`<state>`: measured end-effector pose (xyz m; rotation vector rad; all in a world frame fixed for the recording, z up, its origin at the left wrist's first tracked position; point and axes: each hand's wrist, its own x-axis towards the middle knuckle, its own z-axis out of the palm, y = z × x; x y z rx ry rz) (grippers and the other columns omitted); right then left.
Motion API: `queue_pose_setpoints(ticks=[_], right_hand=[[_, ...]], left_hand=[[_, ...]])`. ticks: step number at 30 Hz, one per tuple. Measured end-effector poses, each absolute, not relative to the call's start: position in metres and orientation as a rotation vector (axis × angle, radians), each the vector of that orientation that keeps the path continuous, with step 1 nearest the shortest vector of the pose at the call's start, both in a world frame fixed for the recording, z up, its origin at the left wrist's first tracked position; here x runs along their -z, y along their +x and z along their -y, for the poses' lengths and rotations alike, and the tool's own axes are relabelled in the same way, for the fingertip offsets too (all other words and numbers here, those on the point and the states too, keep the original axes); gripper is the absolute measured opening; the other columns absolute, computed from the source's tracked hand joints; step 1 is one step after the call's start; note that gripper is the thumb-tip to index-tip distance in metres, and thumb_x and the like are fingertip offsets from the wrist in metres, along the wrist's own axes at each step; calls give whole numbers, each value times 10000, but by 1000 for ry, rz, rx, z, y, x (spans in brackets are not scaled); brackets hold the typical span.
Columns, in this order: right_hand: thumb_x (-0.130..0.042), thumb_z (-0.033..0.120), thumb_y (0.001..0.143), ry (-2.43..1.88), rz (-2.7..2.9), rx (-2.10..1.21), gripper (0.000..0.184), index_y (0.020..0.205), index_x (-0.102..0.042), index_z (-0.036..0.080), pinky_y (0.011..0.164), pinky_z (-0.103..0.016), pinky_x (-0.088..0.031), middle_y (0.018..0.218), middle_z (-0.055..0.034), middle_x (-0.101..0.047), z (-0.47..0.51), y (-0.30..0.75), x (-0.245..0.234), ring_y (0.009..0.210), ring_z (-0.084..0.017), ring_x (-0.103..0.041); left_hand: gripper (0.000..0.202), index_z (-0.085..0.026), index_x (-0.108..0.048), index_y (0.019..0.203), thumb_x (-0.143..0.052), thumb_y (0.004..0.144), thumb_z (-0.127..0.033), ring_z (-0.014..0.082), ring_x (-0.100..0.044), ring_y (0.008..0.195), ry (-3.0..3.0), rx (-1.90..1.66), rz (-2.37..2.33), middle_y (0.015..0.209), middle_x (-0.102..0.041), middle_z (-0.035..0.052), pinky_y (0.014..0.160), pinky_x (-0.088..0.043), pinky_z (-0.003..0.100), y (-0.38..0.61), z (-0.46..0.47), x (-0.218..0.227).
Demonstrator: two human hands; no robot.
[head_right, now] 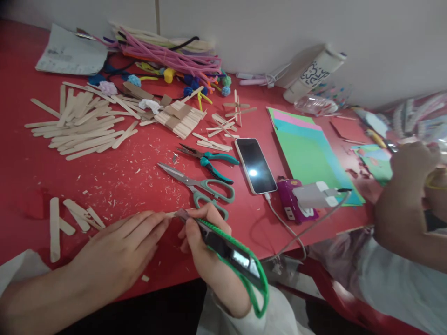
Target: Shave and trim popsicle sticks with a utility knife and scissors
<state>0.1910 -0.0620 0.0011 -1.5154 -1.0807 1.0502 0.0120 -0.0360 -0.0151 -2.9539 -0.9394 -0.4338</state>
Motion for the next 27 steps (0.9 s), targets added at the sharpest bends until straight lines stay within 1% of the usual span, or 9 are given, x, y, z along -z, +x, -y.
queue_pose_setpoints(ticks=[2,5,9,16,22,27], right_hand=[[-563,252,886,-1471,972,-1058,64,841,-539,212,403,-153,-459,575,56,-654,64,189,3,380,-67,-574],[-586,259,879,-1374,913,-1133,71,850,-549,206,391,-147,-469,582,48,-679,62,190,8,372,-68,-583],[-584,252,878,-1288,857,-1212,55,863,-555,207,372,-144,-470,577,42,-697,61,196,9,357,-75,-588],[-601,230,873,-1435,984,-999,33,849,-585,214,427,-155,-496,611,36,-708,70,189,4,401,-74,-617],[-609,276,856,-1537,967,-905,77,828,-581,211,410,-176,-474,604,33,-680,71,178,4,380,-73,-578],[-589,269,859,-1600,1096,-822,63,828,-587,214,418,-207,-498,581,30,-673,72,178,1,393,-103,-601]], left_hand=[[385,-67,-606,1219,-461,870,-143,220,-571,1089,-2965,403,928,1197,-664,108,927,-399,336,12,36,14],[395,-57,-602,1225,-467,859,-119,224,-573,1092,-2963,385,917,1213,-660,103,933,-404,338,12,35,13],[396,-56,-601,1224,-469,858,-127,222,-580,1079,-2964,380,912,1193,-669,103,921,-417,336,12,35,12],[395,-60,-607,1219,-463,860,-142,222,-588,1082,-2958,412,920,1201,-673,96,922,-405,340,11,34,13],[380,-60,-618,1199,-467,860,-140,216,-582,1085,-2971,424,943,1181,-678,103,918,-407,333,12,35,12],[383,-40,-623,1186,-470,849,-142,225,-585,1082,-2986,418,924,1183,-674,117,926,-406,336,12,35,11]])
